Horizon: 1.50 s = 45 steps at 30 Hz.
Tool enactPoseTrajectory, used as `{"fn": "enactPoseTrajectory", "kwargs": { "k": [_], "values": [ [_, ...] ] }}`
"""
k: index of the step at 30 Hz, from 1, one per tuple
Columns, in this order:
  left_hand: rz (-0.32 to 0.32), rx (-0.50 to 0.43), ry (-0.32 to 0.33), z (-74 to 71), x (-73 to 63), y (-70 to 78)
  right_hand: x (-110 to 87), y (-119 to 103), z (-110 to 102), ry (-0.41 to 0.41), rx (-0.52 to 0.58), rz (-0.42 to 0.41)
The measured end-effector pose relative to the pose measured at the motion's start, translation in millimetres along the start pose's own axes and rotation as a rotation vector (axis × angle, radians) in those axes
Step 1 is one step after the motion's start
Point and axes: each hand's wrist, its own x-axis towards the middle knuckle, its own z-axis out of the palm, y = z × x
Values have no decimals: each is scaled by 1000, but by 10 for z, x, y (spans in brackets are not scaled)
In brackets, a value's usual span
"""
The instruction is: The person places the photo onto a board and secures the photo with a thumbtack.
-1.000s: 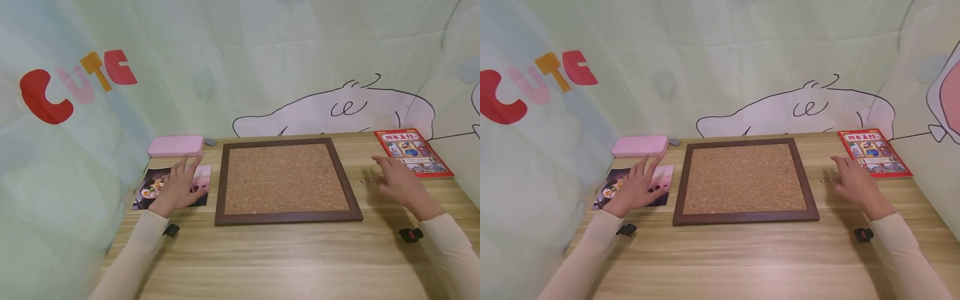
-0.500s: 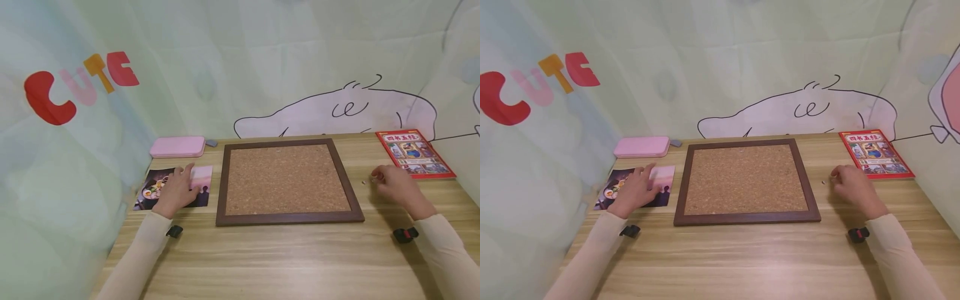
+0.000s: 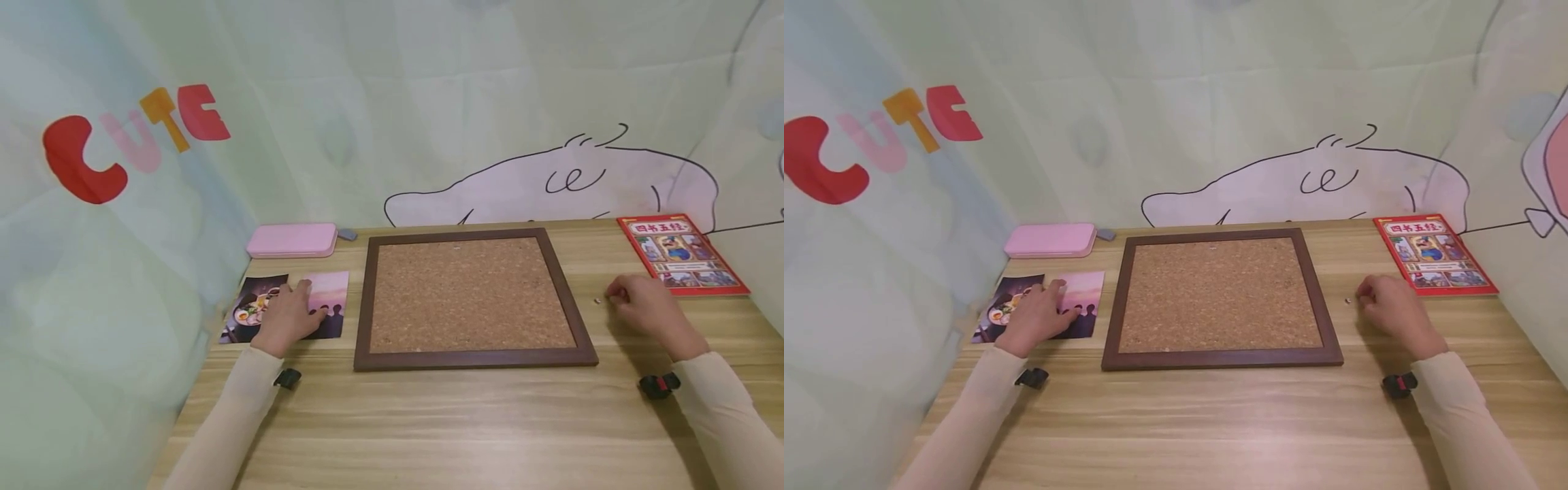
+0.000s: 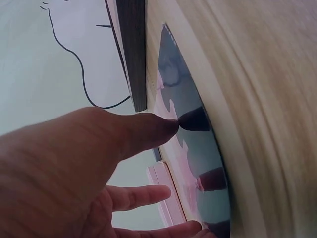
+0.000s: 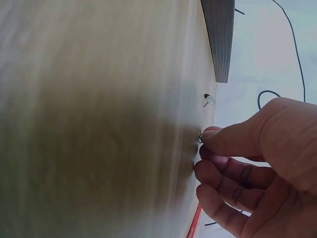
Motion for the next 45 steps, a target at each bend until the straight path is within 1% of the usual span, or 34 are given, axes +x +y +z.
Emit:
{"fn": "enactPoseTrajectory", "kwargs": {
  "k": [9,12,14,19,23,25,28,30,34,37,40,42,45],
  "values": [
    [2,-27,4,7,4,-8,5,12,10,4,0,7],
    [1,-51,17,11,7,-18,3,7,13,-4,7,19],
    [13,-69,35,12,9,-27,2,2,11,-7,12,22],
    [60,-128,75,5,25,-79,1,10,8,-1,8,5],
    [100,-178,86,9,71,-162,-7,21,5,-8,11,15],
    [117,-209,103,15,97,-211,-8,22,-2,-16,20,26],
    [133,-272,113,22,127,-287,-16,11,-16,-23,41,44],
    [141,-325,108,12,127,-320,-24,-3,-29,-21,55,57],
    [129,-427,72,-22,112,-345,-46,-34,-55,-8,81,84],
    [90,-494,31,-44,99,-345,-53,-49,-70,7,91,90],
    [51,-565,-2,-59,91,-347,-51,-63,-77,43,88,71],
    [42,-607,-4,-70,89,-351,-45,-74,-79,78,84,51],
    [31,-659,13,-85,94,-346,-37,-91,-75,125,77,32]
  ]
}}
